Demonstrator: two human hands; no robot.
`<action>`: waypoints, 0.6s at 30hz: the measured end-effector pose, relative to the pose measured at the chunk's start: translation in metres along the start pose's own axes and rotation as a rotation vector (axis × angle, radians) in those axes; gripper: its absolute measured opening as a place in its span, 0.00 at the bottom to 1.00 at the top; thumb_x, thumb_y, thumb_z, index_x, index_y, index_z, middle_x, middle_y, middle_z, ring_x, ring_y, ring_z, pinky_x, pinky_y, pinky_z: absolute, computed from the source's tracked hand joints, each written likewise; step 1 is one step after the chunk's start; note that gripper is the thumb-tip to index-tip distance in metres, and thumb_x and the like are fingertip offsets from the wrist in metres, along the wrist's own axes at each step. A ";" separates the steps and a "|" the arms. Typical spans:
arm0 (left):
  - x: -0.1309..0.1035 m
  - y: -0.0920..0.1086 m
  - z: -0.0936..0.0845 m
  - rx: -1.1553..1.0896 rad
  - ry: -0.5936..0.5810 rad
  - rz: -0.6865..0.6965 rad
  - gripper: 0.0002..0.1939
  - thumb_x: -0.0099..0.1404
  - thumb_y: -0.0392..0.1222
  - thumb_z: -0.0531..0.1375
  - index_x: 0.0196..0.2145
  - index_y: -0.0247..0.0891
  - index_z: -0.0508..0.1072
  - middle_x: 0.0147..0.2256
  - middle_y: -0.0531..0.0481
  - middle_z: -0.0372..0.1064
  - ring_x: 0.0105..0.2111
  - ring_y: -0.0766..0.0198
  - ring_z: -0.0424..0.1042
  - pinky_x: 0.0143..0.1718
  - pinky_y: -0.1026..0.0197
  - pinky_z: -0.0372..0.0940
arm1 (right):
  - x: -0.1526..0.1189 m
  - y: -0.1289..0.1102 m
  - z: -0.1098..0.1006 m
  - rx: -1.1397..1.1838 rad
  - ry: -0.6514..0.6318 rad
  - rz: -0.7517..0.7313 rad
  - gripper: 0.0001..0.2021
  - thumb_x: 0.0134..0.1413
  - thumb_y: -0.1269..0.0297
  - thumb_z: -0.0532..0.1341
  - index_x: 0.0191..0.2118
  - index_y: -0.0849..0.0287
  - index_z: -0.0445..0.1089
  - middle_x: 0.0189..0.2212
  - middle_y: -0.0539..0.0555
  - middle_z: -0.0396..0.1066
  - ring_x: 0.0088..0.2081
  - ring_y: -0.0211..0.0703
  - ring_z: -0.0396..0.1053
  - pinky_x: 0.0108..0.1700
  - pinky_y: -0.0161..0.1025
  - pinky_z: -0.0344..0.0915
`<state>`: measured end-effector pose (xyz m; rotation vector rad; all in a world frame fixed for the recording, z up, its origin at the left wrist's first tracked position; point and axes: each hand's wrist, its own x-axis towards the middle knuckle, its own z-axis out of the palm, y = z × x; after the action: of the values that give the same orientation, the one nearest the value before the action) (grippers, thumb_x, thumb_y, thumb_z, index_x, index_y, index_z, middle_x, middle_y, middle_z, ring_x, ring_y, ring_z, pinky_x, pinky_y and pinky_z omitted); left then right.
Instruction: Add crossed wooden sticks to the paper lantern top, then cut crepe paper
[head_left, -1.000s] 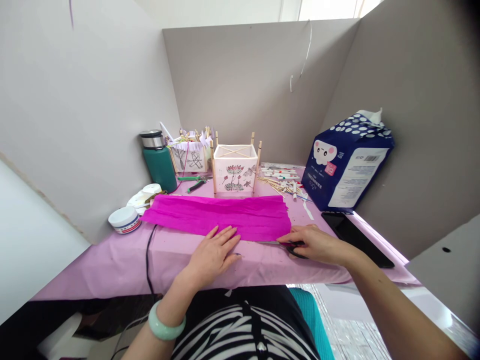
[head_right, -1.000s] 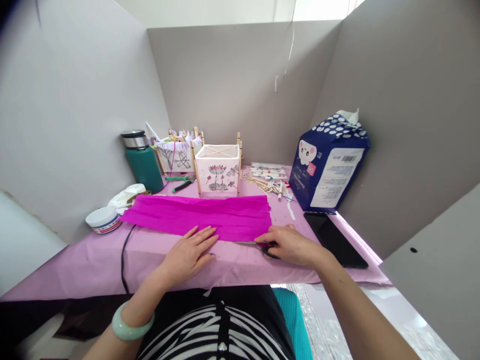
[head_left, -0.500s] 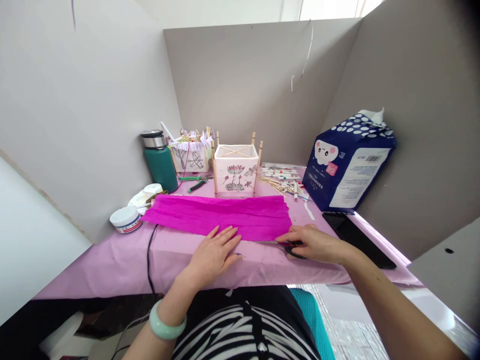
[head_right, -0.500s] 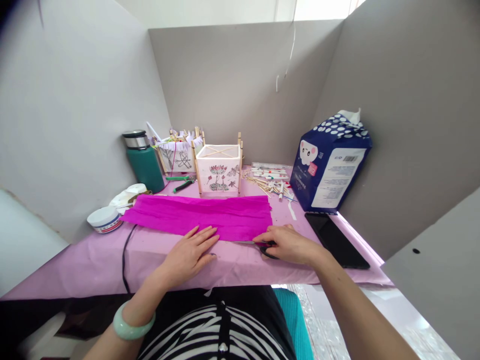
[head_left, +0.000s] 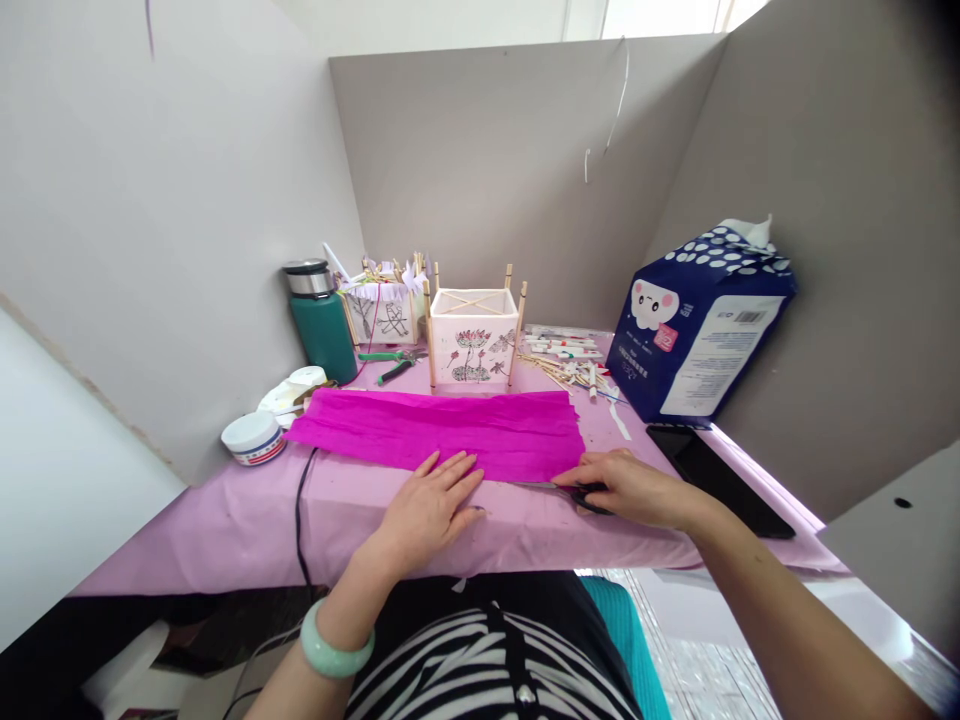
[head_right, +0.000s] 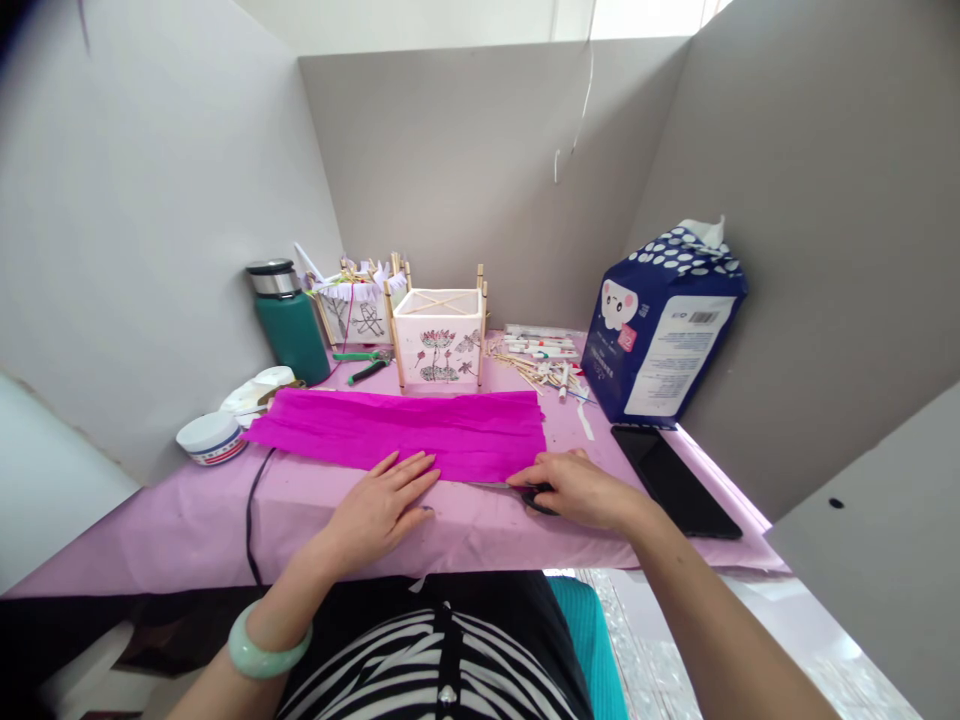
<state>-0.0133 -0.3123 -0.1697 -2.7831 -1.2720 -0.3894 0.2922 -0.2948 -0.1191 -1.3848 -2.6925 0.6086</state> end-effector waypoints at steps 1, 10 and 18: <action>0.000 0.000 0.000 -0.001 0.001 0.000 0.25 0.69 0.53 0.49 0.60 0.41 0.62 0.62 0.45 0.55 0.63 0.58 0.53 0.64 0.46 0.46 | 0.000 0.000 0.000 0.002 0.002 0.000 0.23 0.51 0.71 0.56 0.53 0.46 0.71 0.44 0.51 0.74 0.44 0.46 0.69 0.51 0.43 0.60; 0.000 0.001 0.000 -0.004 0.019 -0.001 0.25 0.69 0.53 0.49 0.60 0.41 0.62 0.62 0.45 0.56 0.63 0.58 0.53 0.64 0.47 0.47 | -0.001 -0.004 -0.004 -0.021 -0.013 0.017 0.24 0.49 0.69 0.57 0.53 0.45 0.70 0.42 0.51 0.74 0.43 0.47 0.68 0.48 0.42 0.59; 0.000 0.000 0.000 -0.004 0.009 0.002 0.25 0.70 0.53 0.49 0.60 0.41 0.62 0.62 0.45 0.56 0.63 0.58 0.53 0.64 0.46 0.46 | 0.003 -0.014 -0.005 -0.044 -0.022 0.025 0.23 0.50 0.69 0.56 0.53 0.45 0.70 0.40 0.51 0.74 0.42 0.47 0.68 0.47 0.43 0.57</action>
<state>-0.0136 -0.3121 -0.1699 -2.7827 -1.2680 -0.4037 0.2811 -0.2976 -0.1096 -1.4325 -2.7253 0.5733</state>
